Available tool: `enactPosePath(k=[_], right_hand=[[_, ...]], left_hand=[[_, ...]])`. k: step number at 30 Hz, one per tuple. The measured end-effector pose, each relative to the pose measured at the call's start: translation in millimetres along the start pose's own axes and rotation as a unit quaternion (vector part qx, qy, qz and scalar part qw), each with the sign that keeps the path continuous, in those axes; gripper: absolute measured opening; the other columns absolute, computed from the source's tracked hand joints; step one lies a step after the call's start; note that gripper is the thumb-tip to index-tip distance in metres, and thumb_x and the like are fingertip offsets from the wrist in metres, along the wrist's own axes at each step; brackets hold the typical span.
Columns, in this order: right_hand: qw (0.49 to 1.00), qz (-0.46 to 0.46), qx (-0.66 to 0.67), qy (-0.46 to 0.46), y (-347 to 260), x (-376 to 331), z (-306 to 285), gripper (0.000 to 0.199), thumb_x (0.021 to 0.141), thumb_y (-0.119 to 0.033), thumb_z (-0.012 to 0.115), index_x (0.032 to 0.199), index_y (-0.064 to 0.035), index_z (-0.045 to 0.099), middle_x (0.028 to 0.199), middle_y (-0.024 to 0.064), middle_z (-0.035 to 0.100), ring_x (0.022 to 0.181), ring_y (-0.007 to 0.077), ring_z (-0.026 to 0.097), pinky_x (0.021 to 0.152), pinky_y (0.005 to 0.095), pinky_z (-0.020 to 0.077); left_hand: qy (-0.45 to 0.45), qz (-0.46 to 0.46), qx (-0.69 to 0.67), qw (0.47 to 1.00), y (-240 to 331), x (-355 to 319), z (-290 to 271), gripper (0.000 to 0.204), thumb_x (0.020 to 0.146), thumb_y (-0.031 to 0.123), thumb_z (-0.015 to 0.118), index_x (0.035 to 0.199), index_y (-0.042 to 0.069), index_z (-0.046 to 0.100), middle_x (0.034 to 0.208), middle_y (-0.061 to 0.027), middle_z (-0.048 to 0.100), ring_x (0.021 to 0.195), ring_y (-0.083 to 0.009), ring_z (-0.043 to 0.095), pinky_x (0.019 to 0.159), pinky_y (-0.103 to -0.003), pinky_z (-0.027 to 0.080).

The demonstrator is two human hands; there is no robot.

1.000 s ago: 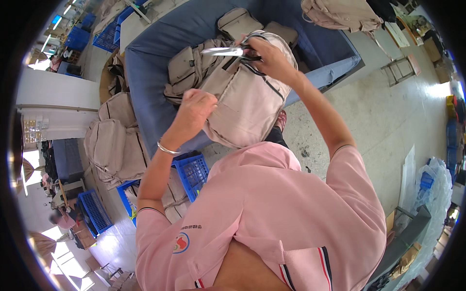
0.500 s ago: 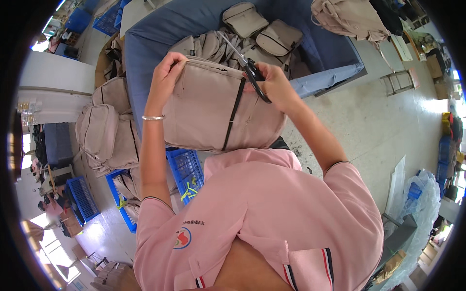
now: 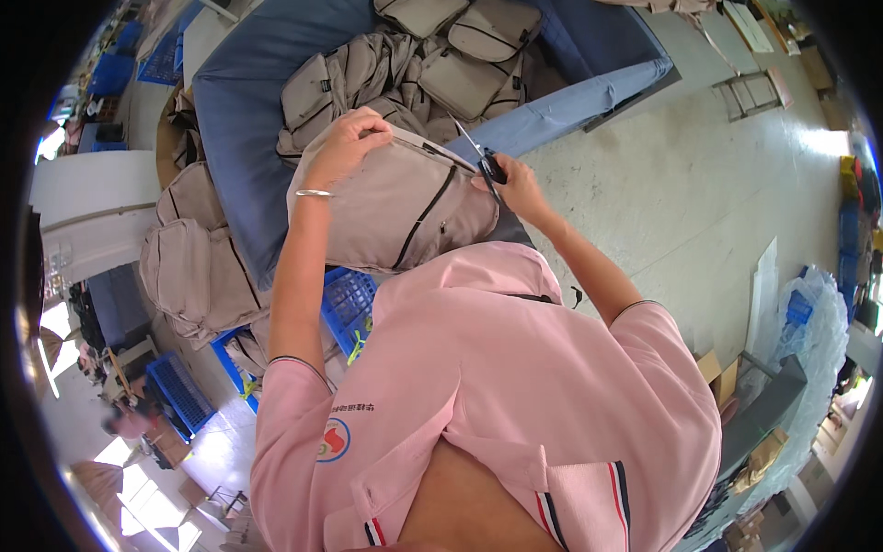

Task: Trimming excess thread and loose ends from manufactured backpacks using a pair of scissors.

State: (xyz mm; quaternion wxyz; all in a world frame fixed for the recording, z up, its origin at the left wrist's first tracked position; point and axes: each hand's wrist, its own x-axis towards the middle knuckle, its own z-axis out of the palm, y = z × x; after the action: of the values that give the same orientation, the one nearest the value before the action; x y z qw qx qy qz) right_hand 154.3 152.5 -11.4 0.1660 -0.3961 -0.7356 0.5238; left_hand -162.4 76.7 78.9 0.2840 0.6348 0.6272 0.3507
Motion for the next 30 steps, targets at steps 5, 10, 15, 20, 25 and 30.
enactPosePath(k=[5, 10, 15, 20, 25, 30], right_hand=[[0.999, -0.001, -0.051, -0.011, -14, 9, -13, 0.034, 0.082, -0.031, 0.080, 0.087, -0.0020, 0.063, 0.069, 0.0028, 0.056, 0.067, 0.0105, 0.051, 0.063, 0.0294, 0.0428], [0.997, 0.050, 0.036, -0.044, -7, 31, 3, 0.042, 0.085, -0.038, 0.077, 0.081, -0.0010, 0.057, 0.060, 0.0054, 0.044, 0.059, 0.0115, 0.047, 0.055, 0.0313, 0.0385], [0.989, 0.014, -0.135, -0.060, 3, 32, -5, 0.063, 0.080, -0.060, 0.072, 0.086, 0.0014, 0.060, 0.073, 0.0162, 0.060, 0.067, 0.0290, 0.058, 0.063, 0.0420, 0.0453], [0.963, -0.077, -0.236, -0.108, -2, 41, -17, 0.067, 0.081, -0.067, 0.066, 0.089, -0.0003, 0.057, 0.084, 0.0213, 0.066, 0.079, 0.0403, 0.065, 0.068, 0.0470, 0.0493], [0.955, -0.110, -0.241, -0.136, -17, 55, -12, 0.066, 0.083, -0.065, 0.065, 0.089, 0.0007, 0.056, 0.083, 0.0222, 0.065, 0.079, 0.0419, 0.065, 0.068, 0.0485, 0.0488], [0.954, -0.084, -0.246, -0.152, -15, 55, -8, 0.059, 0.085, -0.058, 0.067, 0.088, -0.0005, 0.054, 0.074, 0.0206, 0.062, 0.074, 0.0440, 0.061, 0.065, 0.0491, 0.0458]], left_hand=[[0.033, -0.087, -0.085, 0.992, -26, 5, -12, 0.009, 0.082, 0.015, 0.073, 0.085, 0.006, 0.071, 0.091, -0.0026, 0.064, 0.083, -0.0176, 0.060, 0.077, -0.029, 0.046], [0.144, -0.066, 0.089, 0.983, -62, 10, 13, 0.013, 0.083, 0.017, 0.073, 0.087, 0.005, 0.072, 0.094, -0.0044, 0.064, 0.080, -0.0166, 0.060, 0.073, -0.029, 0.047], [0.153, -0.079, 0.011, 0.985, -71, 11, 15, 0.015, 0.083, 0.017, 0.073, 0.087, 0.003, 0.071, 0.095, -0.0038, 0.063, 0.077, -0.0157, 0.059, 0.072, -0.028, 0.046], [0.142, -0.103, -0.027, 0.984, -63, 11, 13, 0.012, 0.084, 0.012, 0.073, 0.089, 0.001, 0.071, 0.094, -0.0030, 0.062, 0.077, -0.0128, 0.056, 0.072, -0.025, 0.045], [0.144, -0.119, -0.047, 0.981, -61, 11, 14, 0.012, 0.085, 0.011, 0.073, 0.089, 0.000, 0.071, 0.095, -0.0028, 0.061, 0.079, -0.0125, 0.056, 0.073, -0.025, 0.045], [0.140, -0.134, -0.067, 0.979, -60, 10, 13, 0.012, 0.085, 0.011, 0.073, 0.089, 0.000, 0.071, 0.096, -0.0030, 0.061, 0.080, -0.0129, 0.056, 0.075, -0.025, 0.046]])
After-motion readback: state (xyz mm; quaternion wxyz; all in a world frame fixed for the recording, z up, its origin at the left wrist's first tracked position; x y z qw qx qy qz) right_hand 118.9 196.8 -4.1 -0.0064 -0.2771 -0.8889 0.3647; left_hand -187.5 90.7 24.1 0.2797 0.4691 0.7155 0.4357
